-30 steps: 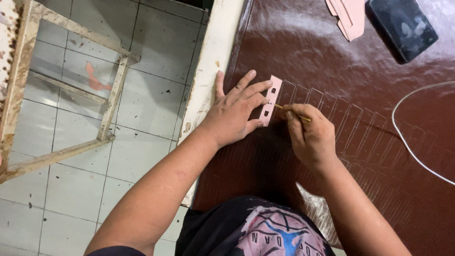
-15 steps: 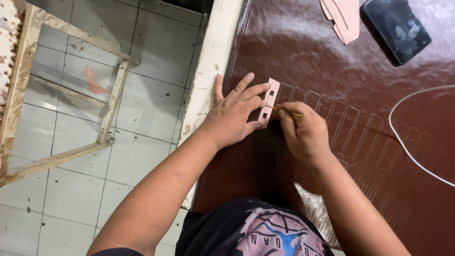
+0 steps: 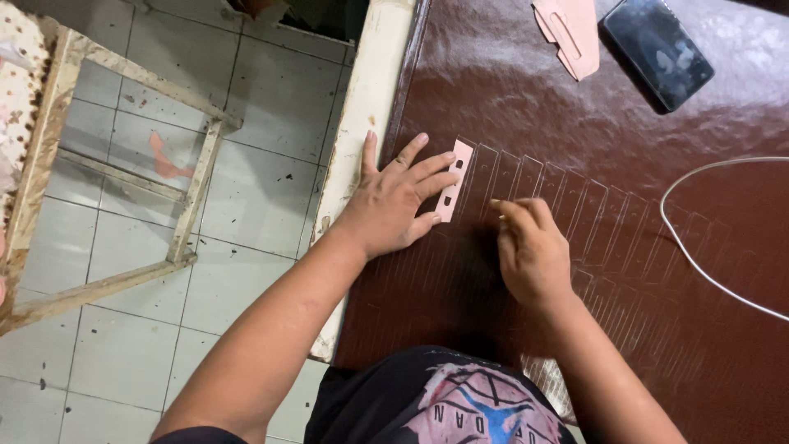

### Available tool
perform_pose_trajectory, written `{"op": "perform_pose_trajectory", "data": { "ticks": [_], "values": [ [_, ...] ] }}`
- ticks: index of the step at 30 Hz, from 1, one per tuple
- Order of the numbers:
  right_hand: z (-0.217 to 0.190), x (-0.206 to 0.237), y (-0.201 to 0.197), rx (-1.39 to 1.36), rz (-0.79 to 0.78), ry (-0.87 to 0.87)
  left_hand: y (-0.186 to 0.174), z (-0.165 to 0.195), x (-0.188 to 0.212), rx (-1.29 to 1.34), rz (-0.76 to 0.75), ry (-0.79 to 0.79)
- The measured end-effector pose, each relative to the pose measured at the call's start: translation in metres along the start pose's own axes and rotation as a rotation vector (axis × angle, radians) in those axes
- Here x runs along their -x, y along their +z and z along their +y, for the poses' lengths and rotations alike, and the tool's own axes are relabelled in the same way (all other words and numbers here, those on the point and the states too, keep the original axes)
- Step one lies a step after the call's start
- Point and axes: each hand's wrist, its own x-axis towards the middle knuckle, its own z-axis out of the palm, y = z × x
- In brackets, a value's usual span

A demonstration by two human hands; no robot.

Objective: The person uses a small pointed tool to repeatedly score a pink rectangular piece placed on a brown work surface. The left hand holds the piece steady while the right hand makes short, controlled scoring strokes along its length.

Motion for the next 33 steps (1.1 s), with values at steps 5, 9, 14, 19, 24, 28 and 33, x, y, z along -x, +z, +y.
{"op": "perform_pose_trajectory", "data": {
  "ticks": [5, 9, 14, 19, 24, 28, 33],
  "values": [
    [-0.013, -0.001, 0.011, 0.161, -0.022, -0.181, -0.007, -0.008, 0.006, -0.084, -0.009, 0.008],
    [-0.021, -0.009, 0.019, 0.227, -0.032, -0.281, -0.012, -0.017, 0.006, -0.031, -0.043, -0.029],
    [-0.024, -0.011, 0.022, 0.265, -0.034, -0.262, -0.01, -0.022, 0.008, 0.07, 0.027, -0.021],
    [-0.022, -0.01, 0.023, 0.266, -0.051, -0.239, -0.006, -0.022, 0.009, 0.105, 0.049, -0.03],
    [-0.023, -0.01, 0.023, 0.277, -0.063, -0.225, -0.006, -0.024, 0.009, 0.106, 0.058, -0.007],
    [-0.025, -0.009, 0.022, 0.276, -0.075, -0.222, -0.004, -0.025, 0.009, 0.111, 0.054, -0.012],
    [-0.025, -0.009, 0.021, 0.272, -0.078, -0.233, -0.003, -0.026, 0.008, 0.101, 0.059, -0.007]
  ]
}}
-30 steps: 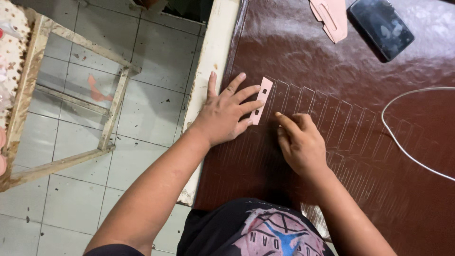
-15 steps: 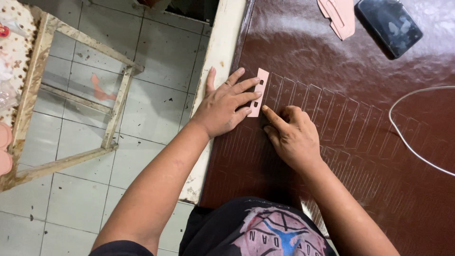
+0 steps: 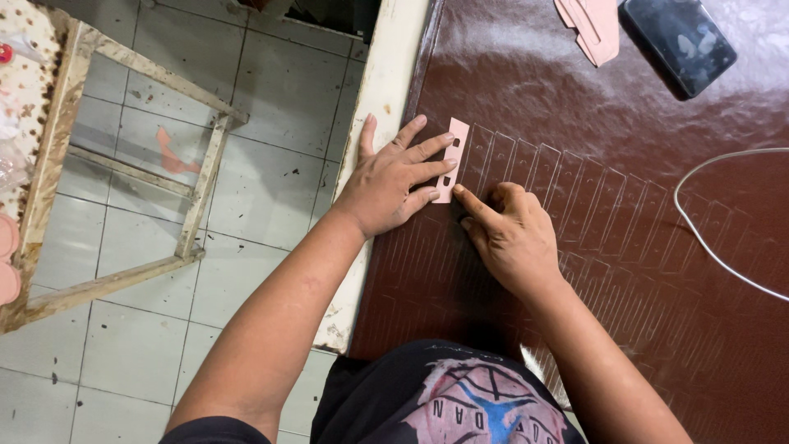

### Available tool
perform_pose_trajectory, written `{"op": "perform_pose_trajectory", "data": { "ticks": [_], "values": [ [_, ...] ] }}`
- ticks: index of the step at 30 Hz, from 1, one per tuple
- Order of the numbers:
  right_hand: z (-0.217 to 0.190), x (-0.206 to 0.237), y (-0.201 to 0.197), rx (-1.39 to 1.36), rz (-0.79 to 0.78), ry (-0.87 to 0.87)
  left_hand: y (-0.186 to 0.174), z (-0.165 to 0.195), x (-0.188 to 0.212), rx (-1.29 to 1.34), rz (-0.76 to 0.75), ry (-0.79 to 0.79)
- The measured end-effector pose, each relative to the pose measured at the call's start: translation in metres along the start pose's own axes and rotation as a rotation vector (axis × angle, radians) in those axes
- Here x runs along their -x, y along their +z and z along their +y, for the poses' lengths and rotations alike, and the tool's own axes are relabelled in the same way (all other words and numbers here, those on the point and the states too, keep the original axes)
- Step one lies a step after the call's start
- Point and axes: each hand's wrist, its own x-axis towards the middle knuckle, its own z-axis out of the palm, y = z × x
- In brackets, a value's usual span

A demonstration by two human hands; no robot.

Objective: The person uses a small pointed tool to repeatedly score a pink rectangular piece placed on a brown work surface. The left hand holds the piece steady while the right hand makes short, controlled scoring strokes along its length.

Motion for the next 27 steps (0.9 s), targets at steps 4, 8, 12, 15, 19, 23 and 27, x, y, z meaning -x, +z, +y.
{"op": "perform_pose_trajectory", "data": {
  "ticks": [4, 8, 12, 15, 19, 23, 27],
  "values": [
    [0.0, 0.0, 0.0, 0.015, -0.009, -0.005, 0.001, 0.001, -0.001, 0.002, -0.019, -0.016],
    [0.001, 0.001, 0.001, 0.029, -0.001, -0.02, 0.001, 0.002, -0.002, -0.013, -0.036, -0.031],
    [0.001, 0.001, 0.001, 0.037, -0.001, -0.017, 0.001, 0.001, 0.0, -0.026, -0.03, -0.019],
    [0.0, 0.001, 0.001, 0.032, -0.011, -0.008, 0.002, 0.001, 0.0, -0.049, -0.027, -0.012],
    [-0.001, 0.001, 0.0, 0.035, -0.01, -0.014, 0.002, 0.001, 0.0, -0.041, -0.021, -0.009],
    [-0.002, 0.0, -0.001, 0.012, 0.005, -0.015, -0.001, 0.003, 0.0, -0.056, -0.026, -0.008],
    [0.003, -0.008, -0.01, -0.184, -0.102, 0.176, 0.001, 0.01, 0.002, -0.123, -0.056, -0.038]
  ]
}}
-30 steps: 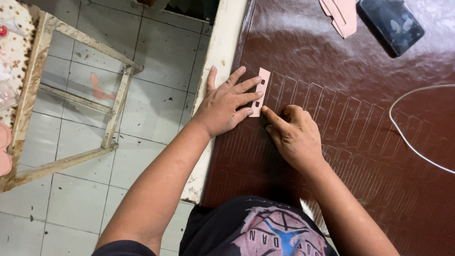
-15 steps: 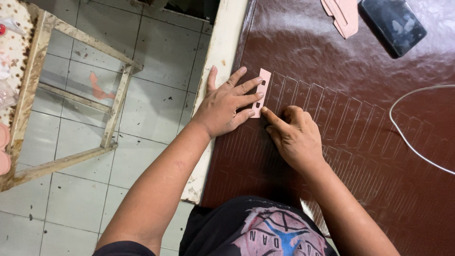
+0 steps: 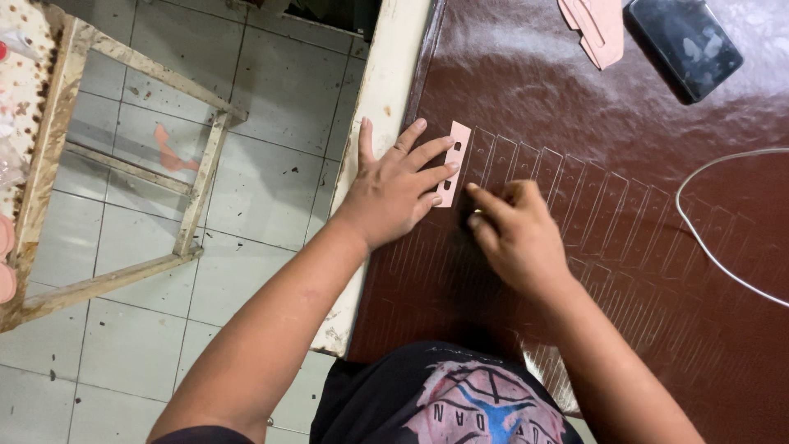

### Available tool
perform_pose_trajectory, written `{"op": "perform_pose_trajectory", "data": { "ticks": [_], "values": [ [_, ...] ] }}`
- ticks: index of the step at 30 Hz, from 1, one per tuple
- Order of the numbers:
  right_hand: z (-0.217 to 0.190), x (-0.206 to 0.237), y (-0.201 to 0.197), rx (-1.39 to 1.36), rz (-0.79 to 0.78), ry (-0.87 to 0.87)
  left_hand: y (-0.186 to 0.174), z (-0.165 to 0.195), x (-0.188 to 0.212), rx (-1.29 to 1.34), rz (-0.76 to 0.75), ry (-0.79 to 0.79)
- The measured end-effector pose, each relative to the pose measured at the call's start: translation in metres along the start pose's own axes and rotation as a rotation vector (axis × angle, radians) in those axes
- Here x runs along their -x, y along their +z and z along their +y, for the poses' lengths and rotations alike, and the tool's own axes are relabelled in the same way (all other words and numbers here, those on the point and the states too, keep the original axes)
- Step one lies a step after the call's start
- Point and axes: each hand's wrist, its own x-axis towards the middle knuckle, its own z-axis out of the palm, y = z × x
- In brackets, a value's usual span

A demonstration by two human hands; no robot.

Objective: The person uses a small pointed tool to repeatedly score a pink rectangular piece placed on a brown work surface. The left hand holds the piece steady while the right hand makes short, controlled scoring strokes along its length.

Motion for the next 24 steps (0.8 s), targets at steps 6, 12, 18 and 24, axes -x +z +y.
{"op": "perform_pose_trajectory", "data": {
  "ticks": [6, 12, 18, 24],
  "values": [
    [0.005, -0.031, -0.031, -0.028, 0.129, 0.091, 0.012, 0.024, 0.004, -0.398, -0.009, 0.05],
    [-0.006, -0.066, -0.028, -0.203, -0.006, -0.142, 0.009, 0.024, 0.007, -0.271, -0.037, -0.063],
    [-0.004, -0.072, -0.02, -0.136, -0.021, -0.202, 0.006, 0.023, 0.005, -0.157, -0.073, -0.115],
    [0.007, -0.09, -0.017, -0.035, 0.075, -0.264, 0.004, 0.022, 0.007, -0.044, -0.083, -0.152]
  ]
}}
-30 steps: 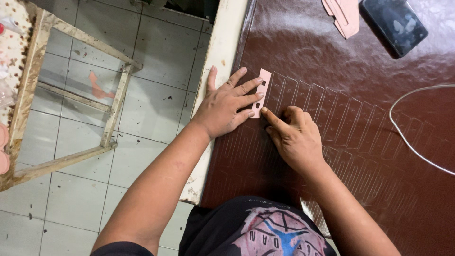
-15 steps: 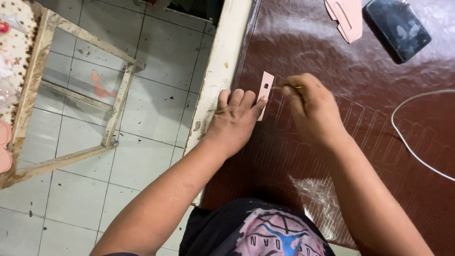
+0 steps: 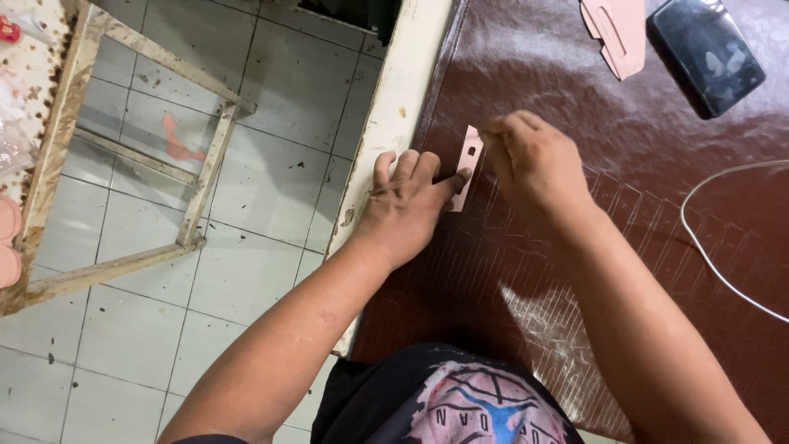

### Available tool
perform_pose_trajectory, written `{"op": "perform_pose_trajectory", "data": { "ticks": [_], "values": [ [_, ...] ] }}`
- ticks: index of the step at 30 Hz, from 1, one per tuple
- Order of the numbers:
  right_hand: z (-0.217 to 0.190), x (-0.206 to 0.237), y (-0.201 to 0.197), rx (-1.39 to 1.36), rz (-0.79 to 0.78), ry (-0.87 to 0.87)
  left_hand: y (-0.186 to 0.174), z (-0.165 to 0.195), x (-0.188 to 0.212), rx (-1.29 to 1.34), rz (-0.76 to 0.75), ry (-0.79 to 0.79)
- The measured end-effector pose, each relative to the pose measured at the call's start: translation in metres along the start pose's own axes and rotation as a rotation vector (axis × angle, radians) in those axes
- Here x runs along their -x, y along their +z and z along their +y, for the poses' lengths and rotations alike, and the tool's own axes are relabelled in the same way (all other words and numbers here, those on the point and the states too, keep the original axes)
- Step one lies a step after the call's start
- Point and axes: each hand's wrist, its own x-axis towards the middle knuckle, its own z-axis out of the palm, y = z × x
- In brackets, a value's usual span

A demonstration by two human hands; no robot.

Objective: The person uses a small pointed tool to repeatedly score a pink rectangular piece placed on a brown work surface. The left hand holds the piece steady while the right hand makes short, controlled scoring strokes along its length.

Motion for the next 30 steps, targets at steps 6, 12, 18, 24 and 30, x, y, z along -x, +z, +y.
{"op": "perform_pose_trajectory", "data": {
  "ticks": [6, 12, 18, 24, 30],
  "values": [
    [0.008, -0.002, 0.003, 0.028, 0.097, -0.061, -0.002, -0.003, -0.005, 0.004, 0.124, 0.085],
    [0.011, 0.007, -0.005, 0.089, 0.052, -0.073, -0.008, -0.004, -0.01, 0.014, 0.051, 0.059],
    [0.014, 0.018, -0.006, 0.067, 0.071, -0.078, -0.017, -0.002, -0.016, 0.017, -0.001, 0.035],
    [-0.012, 0.057, 0.002, -0.013, -0.021, -0.143, -0.021, -0.003, -0.015, 0.051, -0.006, 0.038],
    [-0.04, 0.089, -0.002, -0.127, -0.038, -0.112, -0.019, -0.004, -0.013, 0.036, 0.047, 0.072]
  ]
}}
